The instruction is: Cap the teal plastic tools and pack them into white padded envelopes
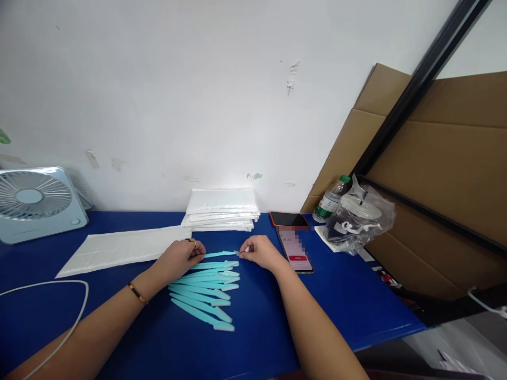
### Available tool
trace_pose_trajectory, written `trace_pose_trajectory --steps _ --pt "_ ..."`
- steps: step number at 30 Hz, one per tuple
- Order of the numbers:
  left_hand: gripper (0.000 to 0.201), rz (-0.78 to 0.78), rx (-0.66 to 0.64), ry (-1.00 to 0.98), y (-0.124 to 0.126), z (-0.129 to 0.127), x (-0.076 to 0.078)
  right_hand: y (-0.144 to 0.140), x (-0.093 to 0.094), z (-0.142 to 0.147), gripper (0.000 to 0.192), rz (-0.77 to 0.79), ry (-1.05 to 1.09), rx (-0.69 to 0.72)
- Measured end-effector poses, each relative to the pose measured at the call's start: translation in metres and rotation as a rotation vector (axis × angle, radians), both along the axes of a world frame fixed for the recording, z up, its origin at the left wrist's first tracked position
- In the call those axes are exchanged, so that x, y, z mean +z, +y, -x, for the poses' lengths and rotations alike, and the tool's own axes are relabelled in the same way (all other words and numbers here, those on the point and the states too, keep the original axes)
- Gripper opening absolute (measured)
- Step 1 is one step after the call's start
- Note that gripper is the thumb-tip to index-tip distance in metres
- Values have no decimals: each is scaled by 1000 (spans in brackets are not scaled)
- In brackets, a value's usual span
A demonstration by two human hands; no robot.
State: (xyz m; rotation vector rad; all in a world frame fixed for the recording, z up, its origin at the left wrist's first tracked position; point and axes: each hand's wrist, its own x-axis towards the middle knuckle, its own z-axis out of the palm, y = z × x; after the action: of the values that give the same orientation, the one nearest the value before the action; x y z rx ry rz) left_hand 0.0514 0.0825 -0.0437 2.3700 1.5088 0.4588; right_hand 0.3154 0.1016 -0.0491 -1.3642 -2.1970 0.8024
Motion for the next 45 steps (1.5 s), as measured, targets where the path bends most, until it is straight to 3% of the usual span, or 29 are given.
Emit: trace_pose_trajectory --steps 13,16,19,21,23,27,30,34,39,41,43,44,45 --pt "14 19 -23 6 1 -1 -3 0 -8 29 11 -102 10 89" --pt "15 -23 -17 5 -2 0 2 2 1 27 19 -128 -22 77" --pt "30 -215 -31 -64 -14 -13 25 9 27 29 27 -296 -185 -67" --pt "28 -324 -86 -131 -29 -33 50 17 51 38 31 -408 -442 -216" --pt "28 -408 -152 -224 -48 -61 74 26 72 52 27 -336 -762 -274" --pt "34 -424 -197 -340 -98 -113 100 36 89 77 15 -228 -901 -314" --pt "28 -359 -181 -421 -136 -128 103 33 87 78 13 -192 -959 -369" --pt "19 -257 -317 -485 -169 -124 104 23 82 68 16 -139 -999 -443" --pt "25 -259 -194 -514 -191 -119 107 10 80 67 18 -104 -968 -454" --pt "22 -196 -304 -511 -202 -113 105 3 80 65 22 -103 -924 -432" --pt "23 -65 -514 -441 -202 -98 99 -7 79 61 30 -113 -857 -385" --pt "25 -17 -550 -396 -196 -88 94 -13 78 58 34 -121 -819 -352" --pt "29 -16 -487 -356 -184 -76 87 -19 77 55 38 -129 -784 -313"
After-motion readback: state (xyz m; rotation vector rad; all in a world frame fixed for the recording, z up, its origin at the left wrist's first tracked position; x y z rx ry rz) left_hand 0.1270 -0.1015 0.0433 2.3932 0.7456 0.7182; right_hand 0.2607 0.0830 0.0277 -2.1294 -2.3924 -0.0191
